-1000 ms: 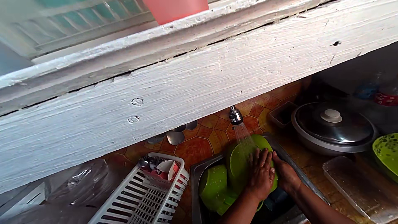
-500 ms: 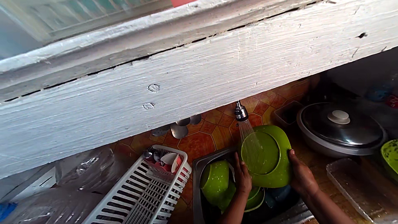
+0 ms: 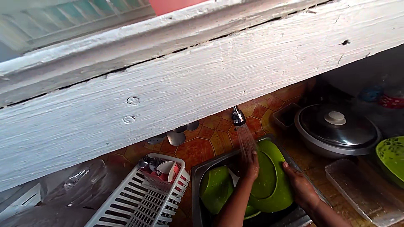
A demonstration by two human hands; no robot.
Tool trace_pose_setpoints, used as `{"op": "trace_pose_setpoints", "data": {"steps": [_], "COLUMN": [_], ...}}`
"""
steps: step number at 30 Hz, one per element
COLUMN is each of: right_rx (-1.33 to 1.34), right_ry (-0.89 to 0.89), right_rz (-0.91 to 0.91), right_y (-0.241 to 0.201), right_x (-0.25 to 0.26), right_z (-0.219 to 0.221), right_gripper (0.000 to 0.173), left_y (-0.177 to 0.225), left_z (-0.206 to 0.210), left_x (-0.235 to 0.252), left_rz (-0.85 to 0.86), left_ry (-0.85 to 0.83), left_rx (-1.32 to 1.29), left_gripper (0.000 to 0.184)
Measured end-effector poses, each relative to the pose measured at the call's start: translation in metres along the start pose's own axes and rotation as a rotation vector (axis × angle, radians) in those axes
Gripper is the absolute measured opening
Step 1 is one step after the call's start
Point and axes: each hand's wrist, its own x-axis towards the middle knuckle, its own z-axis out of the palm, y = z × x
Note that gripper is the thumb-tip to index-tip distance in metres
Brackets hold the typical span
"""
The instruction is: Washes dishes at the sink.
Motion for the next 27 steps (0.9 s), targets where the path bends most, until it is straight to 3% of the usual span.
{"op": "trace_pose_setpoints", "data": {"steps": [4,8,12,16,27], "right_rx": [0.020,0.066,0.043,0.017,-0.053], "right_ry": [0.026,0.092,0.026,-0.027,0.003], "right_rz": [0.013,-0.040,-0.084,-0.100,-0.150], "right_y": [0.002,-0.009,-0.012,-0.011,-0.024], "right_x": [0.000,-0.001,0.000,-0.007,-0.015], "right_z": [0.000,-0.006,-0.019,-0.029,-0.054], "right_gripper": [0.043,0.041,0.041,0.041,0.040], "left_y": [-0.001,-0.013,-0.026,-0.032,-0.039], "left_z": [0.006,-0.010,-0.013,-0.013,-0.002], "left_x": [-0.003,-0.003,-0.001,0.008,0.011], "left_rz": [0.055,-0.238,-0.299,-0.505,-0.486], "left_ry": [0.002,-0.045,-0.051,-0.027,-0.222], "left_rx": [0.014,-0.110,-0.218,-0.260,-0.308], "left_gripper": [0.055,0.049,0.044,0.044,0.031]}}
